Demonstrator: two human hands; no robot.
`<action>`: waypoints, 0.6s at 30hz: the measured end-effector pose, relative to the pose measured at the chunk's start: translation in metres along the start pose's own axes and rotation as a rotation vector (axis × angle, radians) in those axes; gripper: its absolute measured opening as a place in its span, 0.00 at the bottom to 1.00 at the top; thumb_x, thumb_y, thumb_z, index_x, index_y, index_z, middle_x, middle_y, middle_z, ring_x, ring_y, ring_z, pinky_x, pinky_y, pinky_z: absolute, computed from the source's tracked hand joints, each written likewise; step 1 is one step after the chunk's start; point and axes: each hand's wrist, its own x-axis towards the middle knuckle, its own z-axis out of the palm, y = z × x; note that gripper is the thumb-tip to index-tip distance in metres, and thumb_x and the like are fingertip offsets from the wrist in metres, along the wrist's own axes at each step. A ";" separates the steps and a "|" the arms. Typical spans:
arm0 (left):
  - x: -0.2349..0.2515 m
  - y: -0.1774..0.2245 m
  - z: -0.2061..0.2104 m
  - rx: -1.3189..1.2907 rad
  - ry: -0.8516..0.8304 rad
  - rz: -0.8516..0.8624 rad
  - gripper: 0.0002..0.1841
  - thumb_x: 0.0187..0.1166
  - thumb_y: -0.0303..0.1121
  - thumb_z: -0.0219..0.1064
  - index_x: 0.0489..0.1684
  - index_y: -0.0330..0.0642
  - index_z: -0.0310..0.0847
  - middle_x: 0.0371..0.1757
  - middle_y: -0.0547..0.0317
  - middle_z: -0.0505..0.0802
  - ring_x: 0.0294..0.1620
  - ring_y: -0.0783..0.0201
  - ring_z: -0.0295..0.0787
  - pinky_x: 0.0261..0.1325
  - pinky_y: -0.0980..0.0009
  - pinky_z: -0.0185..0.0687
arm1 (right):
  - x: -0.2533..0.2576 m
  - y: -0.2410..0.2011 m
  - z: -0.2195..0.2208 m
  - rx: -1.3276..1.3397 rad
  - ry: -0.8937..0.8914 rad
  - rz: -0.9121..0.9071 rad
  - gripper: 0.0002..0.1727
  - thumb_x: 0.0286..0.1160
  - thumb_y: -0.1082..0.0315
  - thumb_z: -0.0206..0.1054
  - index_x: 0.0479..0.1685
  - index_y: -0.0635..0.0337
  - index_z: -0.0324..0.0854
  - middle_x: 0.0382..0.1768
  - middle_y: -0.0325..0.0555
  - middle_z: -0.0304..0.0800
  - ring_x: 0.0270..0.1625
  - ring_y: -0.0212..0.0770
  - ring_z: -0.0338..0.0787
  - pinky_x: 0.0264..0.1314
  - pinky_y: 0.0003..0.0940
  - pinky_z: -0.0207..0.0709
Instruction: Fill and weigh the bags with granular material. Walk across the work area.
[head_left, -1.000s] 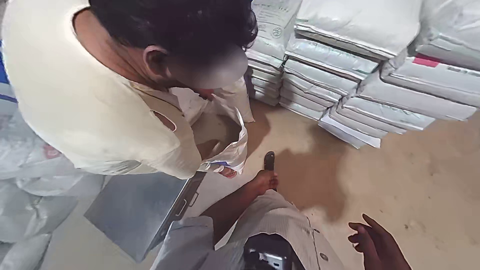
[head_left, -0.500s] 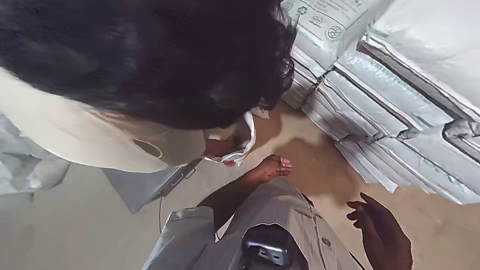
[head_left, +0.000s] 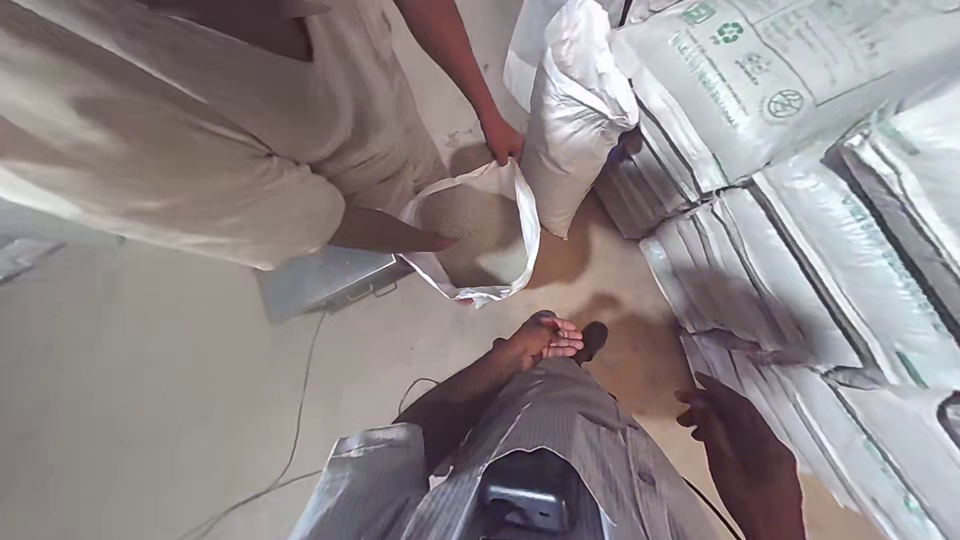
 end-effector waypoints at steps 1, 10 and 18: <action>0.001 -0.002 0.004 -0.022 0.021 0.008 0.16 0.90 0.22 0.51 0.70 0.30 0.74 0.59 0.45 0.93 0.53 0.57 0.95 0.58 0.62 0.90 | 0.005 0.001 -0.006 -0.015 -0.023 -0.017 0.19 0.85 0.67 0.60 0.66 0.71 0.79 0.43 0.41 0.94 0.33 0.26 0.90 0.32 0.22 0.87; 0.012 -0.034 0.048 -0.185 0.079 0.133 0.15 0.90 0.23 0.52 0.69 0.30 0.76 0.58 0.45 0.93 0.53 0.57 0.95 0.59 0.63 0.91 | 0.040 0.033 -0.069 -0.127 -0.187 -0.083 0.20 0.85 0.65 0.60 0.68 0.68 0.80 0.46 0.42 0.95 0.36 0.27 0.91 0.37 0.25 0.88; 0.004 -0.063 0.066 -0.341 0.145 0.221 0.14 0.91 0.26 0.55 0.69 0.32 0.75 0.56 0.47 0.94 0.51 0.59 0.96 0.58 0.65 0.91 | 0.065 0.061 -0.090 -0.207 -0.329 -0.236 0.21 0.86 0.60 0.59 0.66 0.67 0.83 0.46 0.42 0.96 0.37 0.29 0.92 0.39 0.27 0.90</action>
